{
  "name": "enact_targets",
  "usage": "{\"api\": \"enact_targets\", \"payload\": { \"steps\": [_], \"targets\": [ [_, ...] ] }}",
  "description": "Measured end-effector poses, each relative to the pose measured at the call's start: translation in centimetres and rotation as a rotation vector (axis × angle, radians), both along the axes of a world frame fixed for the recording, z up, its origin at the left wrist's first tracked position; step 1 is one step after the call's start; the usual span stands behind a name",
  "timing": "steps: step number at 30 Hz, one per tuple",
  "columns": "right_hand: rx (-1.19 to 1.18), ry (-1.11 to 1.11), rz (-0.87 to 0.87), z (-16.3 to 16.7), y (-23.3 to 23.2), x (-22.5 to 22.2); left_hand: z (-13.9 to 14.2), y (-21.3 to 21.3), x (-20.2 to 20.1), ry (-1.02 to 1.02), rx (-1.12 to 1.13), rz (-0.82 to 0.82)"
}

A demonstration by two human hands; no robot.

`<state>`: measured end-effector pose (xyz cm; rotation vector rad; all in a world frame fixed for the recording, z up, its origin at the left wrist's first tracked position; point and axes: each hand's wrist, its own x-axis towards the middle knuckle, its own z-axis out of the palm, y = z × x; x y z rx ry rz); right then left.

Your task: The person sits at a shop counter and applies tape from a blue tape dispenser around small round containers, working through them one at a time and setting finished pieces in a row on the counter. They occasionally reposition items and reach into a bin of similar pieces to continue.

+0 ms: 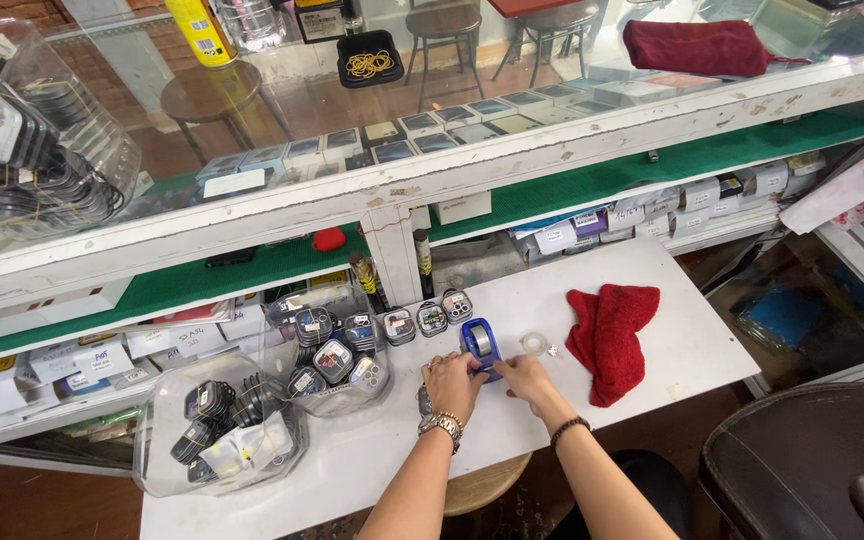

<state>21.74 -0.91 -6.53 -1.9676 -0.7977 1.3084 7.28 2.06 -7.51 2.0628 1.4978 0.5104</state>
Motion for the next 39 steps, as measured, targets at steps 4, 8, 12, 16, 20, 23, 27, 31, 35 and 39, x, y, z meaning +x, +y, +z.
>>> {"api": "enact_targets", "payload": {
  "steps": [4, 8, 12, 16, 20, 23, 27, 31, 35, 39],
  "targets": [
    [0.009, 0.006, -0.078, -0.6, -1.4, -0.3, -0.2, -0.1, 0.1, -0.050, 0.000, 0.023],
    [0.050, -0.033, -0.089, -0.3, -1.9, -1.1, -0.5, -0.1, 0.2, -0.062, -0.027, 0.049],
    [0.070, -0.038, -0.102, 0.5, -2.2, -1.6, -0.2, 0.1, 0.1, -0.051, -0.055, 0.047],
    [0.028, 0.022, -0.101, 0.8, -1.7, -1.4, 0.4, 0.2, 0.1, -0.012, -0.065, 0.058],
    [0.074, -0.231, -0.067, 0.0, -1.3, -1.7, 0.7, 0.3, 0.2, -0.023, -0.154, 0.061],
    [0.260, -0.746, 0.009, -0.4, -1.4, -2.6, 0.9, 0.9, -0.4, -0.020, -0.112, 0.024],
    [0.074, -0.263, -0.067, -0.4, -2.2, -2.5, 0.3, 0.1, -3.5, -0.041, 0.071, 0.129],
    [0.263, 0.272, -0.186, -0.1, -3.6, -2.0, -0.1, -1.5, -5.6, 0.065, -0.037, 0.242],
    [0.314, 0.419, -0.127, -0.7, -3.6, -2.2, -0.6, -2.5, -6.4, -0.118, -0.197, 0.335],
    [0.329, 0.383, -0.010, -1.1, -2.9, -2.5, -1.2, -2.0, -7.1, -0.253, -0.162, 0.357]
  ]
}}
